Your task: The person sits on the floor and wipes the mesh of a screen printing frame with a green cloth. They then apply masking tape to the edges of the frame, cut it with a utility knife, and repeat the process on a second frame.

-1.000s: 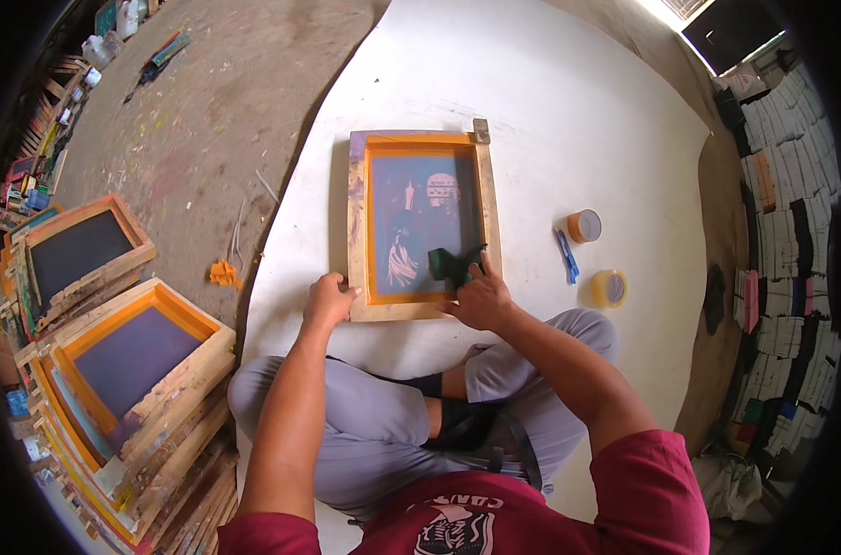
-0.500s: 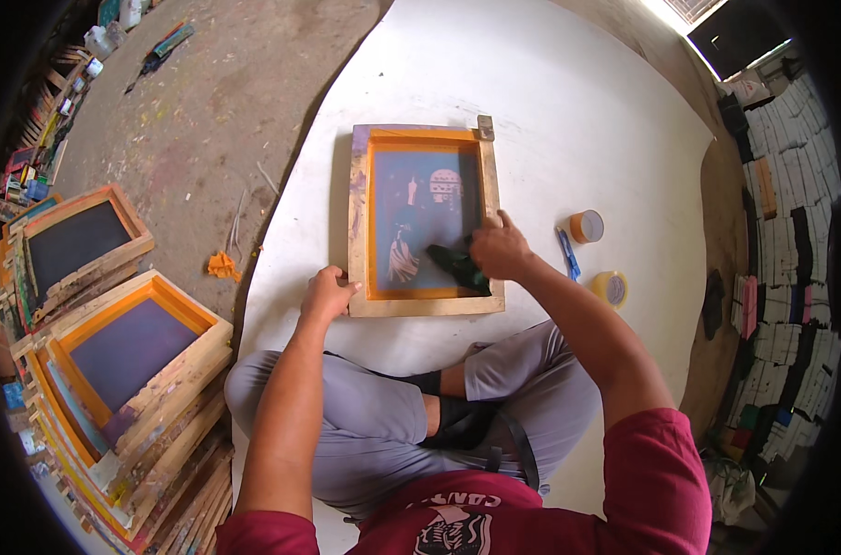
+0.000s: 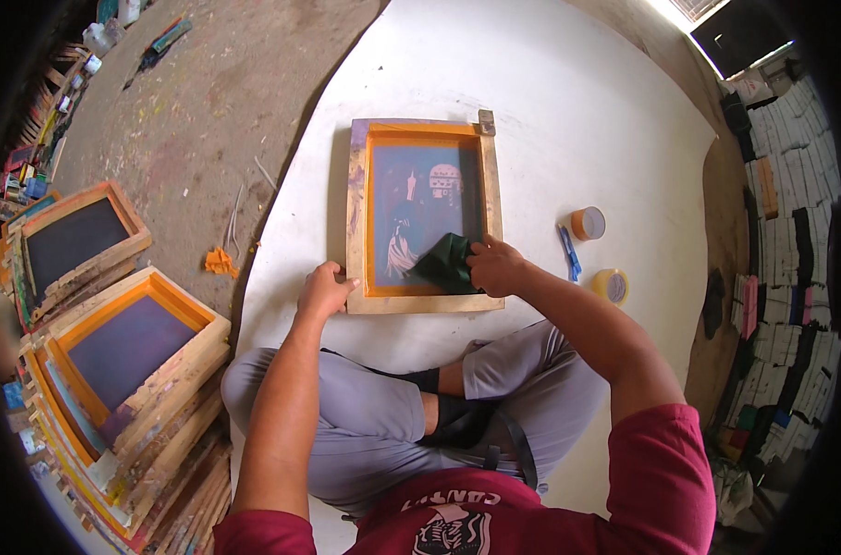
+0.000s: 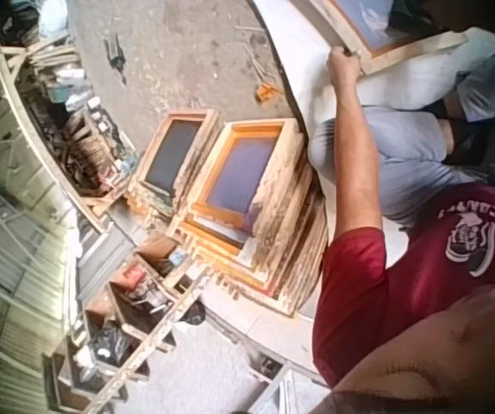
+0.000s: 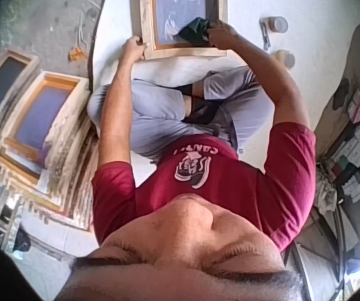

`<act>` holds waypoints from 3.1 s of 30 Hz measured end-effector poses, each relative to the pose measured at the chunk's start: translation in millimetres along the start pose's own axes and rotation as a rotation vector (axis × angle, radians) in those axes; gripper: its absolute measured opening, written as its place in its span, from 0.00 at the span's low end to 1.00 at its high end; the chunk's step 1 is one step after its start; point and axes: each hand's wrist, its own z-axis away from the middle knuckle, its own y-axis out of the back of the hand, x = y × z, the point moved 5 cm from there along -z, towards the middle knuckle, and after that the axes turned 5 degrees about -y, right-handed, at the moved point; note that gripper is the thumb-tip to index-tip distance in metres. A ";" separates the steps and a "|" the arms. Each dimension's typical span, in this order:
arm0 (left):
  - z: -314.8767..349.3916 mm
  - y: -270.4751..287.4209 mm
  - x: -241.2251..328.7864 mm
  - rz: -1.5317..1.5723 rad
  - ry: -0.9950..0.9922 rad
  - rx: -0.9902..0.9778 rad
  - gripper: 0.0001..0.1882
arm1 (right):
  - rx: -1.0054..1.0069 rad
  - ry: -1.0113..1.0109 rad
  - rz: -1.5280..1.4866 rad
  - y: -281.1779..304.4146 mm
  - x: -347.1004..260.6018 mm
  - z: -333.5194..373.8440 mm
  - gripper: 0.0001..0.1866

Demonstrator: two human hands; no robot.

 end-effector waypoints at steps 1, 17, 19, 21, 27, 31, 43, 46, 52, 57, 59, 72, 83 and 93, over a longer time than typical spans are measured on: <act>-0.4 0.2 -0.6 -0.004 -0.002 0.004 0.21 | 0.002 0.023 0.052 0.9 -1.2 -2.3 0.08; -8.8 -9.6 -23.2 -0.066 -0.018 0.076 0.21 | -0.021 0.038 0.162 2.5 -5.8 -5.5 0.10; -4.2 -6.0 -13.5 -0.075 -0.014 0.089 0.20 | -0.059 0.077 0.204 4.8 -9.6 -12.1 0.10; 5.0 -3.6 -4.7 -0.042 0.052 0.042 0.20 | -0.125 0.140 0.260 7.6 -17.3 -23.9 0.10; -5.5 -6.5 -4.5 0.006 0.011 -0.067 0.30 | 0.161 -0.185 0.155 46.7 44.4 -24.5 0.09; -9.1 -8.3 -14.6 0.006 0.013 -0.008 0.27 | -0.045 0.005 -0.051 22.3 5.3 -23.7 0.13; -7.0 -9.6 -11.3 -0.039 0.041 0.024 0.23 | -0.024 -0.131 0.087 28.9 50.4 -15.3 0.10; -5.2 -7.1 -10.1 -0.044 0.044 0.025 0.22 | 0.085 -0.165 -0.217 17.1 39.3 -20.3 0.10; 1.6 -1.7 -0.8 -0.028 0.043 -0.009 0.20 | 0.060 0.105 -0.058 -4.2 -3.5 -10.0 0.11; 1.1 -1.7 -1.1 -0.023 0.049 -0.002 0.19 | 0.148 -0.167 -0.267 -11.7 33.1 -35.9 0.10; 3.3 0.2 0.3 -0.014 0.047 0.005 0.19 | 0.333 -0.280 -0.441 8.8 49.5 -29.7 0.10; 2.6 -1.5 3.1 0.036 0.007 0.009 0.17 | 0.073 -0.172 -0.648 -22.3 -16.1 -39.2 0.09; 0.5 1.3 6.0 -0.043 0.011 0.028 0.18 | 0.303 -0.107 -0.951 51.7 -101.0 -117.4 0.10; -14.1 -9.3 -16.9 -0.055 -0.076 0.035 0.19 | 0.423 -0.185 -0.861 76.3 -138.4 -88.2 0.17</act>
